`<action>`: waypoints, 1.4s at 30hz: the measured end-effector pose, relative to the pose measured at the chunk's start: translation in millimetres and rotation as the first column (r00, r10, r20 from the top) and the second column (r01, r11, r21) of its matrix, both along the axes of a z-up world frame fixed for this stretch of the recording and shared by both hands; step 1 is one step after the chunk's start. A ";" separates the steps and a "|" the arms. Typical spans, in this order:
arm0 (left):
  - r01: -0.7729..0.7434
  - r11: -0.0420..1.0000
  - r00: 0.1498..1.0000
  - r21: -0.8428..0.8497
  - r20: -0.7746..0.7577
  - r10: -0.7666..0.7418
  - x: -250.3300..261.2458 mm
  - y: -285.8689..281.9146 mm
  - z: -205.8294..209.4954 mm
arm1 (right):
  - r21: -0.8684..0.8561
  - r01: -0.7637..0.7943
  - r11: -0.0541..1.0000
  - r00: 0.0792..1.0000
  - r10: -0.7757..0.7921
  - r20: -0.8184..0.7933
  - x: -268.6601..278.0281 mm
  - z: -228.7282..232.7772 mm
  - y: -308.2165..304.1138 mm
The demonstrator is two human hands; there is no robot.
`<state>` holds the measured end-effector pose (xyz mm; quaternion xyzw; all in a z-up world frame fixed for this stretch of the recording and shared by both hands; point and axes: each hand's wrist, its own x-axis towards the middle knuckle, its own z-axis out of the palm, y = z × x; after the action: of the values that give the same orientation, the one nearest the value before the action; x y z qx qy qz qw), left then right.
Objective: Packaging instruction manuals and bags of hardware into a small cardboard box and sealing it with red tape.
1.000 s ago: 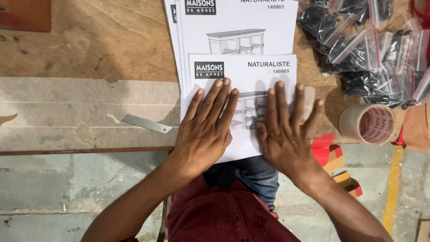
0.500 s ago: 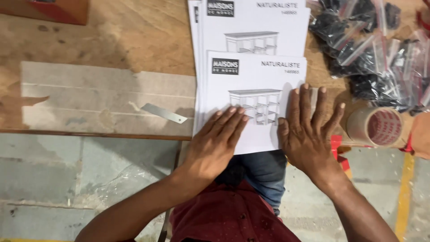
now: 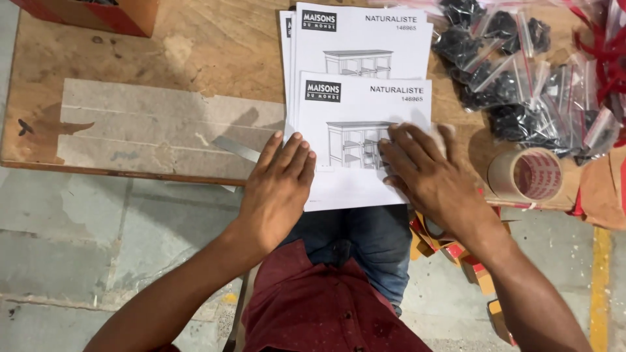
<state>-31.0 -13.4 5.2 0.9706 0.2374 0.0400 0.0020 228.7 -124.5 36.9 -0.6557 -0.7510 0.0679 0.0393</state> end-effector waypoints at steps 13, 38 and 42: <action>0.064 0.996 0.949 0.059 0.304 -0.079 81.5 5.5 27.2 | 0.400 -0.306 0.864 0.935 0.193 0.299 15.5 21.1 14.3; 0.124 0.422 0.846 -0.898 0.318 0.429 71.1 101.2 -2.6 | -0.381 0.325 0.866 0.205 -0.458 -0.865 69.1 -46.3 61.1; 0.191 0.659 0.858 -0.727 0.450 0.247 70.7 106.8 -17.0 | -0.321 0.340 0.884 0.347 -0.435 -0.831 66.1 -52.2 62.1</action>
<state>39.7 93.4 -11.7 0.8302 0.2384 0.1948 0.4647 294.7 -62.4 -15.4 -0.6813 -0.4370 0.4217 0.4088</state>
